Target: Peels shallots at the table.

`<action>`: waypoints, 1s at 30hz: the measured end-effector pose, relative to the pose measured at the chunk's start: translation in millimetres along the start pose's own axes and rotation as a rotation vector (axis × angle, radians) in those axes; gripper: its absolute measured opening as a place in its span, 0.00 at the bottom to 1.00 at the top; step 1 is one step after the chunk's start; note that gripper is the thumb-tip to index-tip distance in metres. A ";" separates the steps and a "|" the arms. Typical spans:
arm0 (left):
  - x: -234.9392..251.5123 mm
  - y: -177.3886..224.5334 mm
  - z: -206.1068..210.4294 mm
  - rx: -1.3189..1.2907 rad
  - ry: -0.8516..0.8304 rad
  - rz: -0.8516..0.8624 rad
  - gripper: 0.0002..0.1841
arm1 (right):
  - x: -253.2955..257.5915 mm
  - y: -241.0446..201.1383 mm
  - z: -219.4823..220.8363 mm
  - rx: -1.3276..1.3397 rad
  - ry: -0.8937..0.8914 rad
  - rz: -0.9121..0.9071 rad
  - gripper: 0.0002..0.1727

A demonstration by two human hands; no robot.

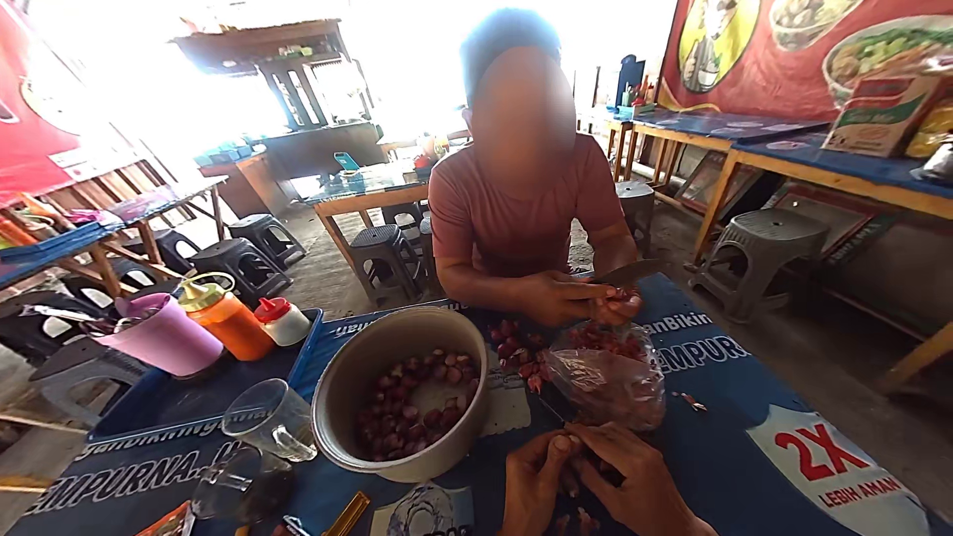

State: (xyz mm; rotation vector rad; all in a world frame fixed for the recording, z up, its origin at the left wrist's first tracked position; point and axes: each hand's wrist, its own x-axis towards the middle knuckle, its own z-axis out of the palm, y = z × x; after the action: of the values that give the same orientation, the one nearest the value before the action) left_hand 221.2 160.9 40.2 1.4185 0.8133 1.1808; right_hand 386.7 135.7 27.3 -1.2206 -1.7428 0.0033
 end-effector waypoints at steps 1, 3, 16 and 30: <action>0.1 -0.3 -0.3 0.006 -0.002 -0.004 0.13 | 0.0 0.0 0.5 -0.005 0.010 -0.007 0.18; -0.1 -0.5 -0.3 0.019 -0.006 -0.007 0.13 | 0.3 -0.4 0.6 -0.016 0.027 -0.016 0.18; -4.6 1.9 3.2 0.050 -0.047 -0.021 0.15 | -1.8 -2.0 1.5 -0.080 0.074 -0.028 0.17; -3.2 -8.9 1.6 0.250 -0.058 0.085 0.16 | -0.9 -7.6 -1.2 -0.059 0.009 0.074 0.14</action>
State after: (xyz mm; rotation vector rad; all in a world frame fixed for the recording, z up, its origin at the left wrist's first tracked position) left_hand 222.9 159.2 30.9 1.6983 0.8907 1.1257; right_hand 382.1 130.6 31.0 -1.3258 -1.6998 -0.0099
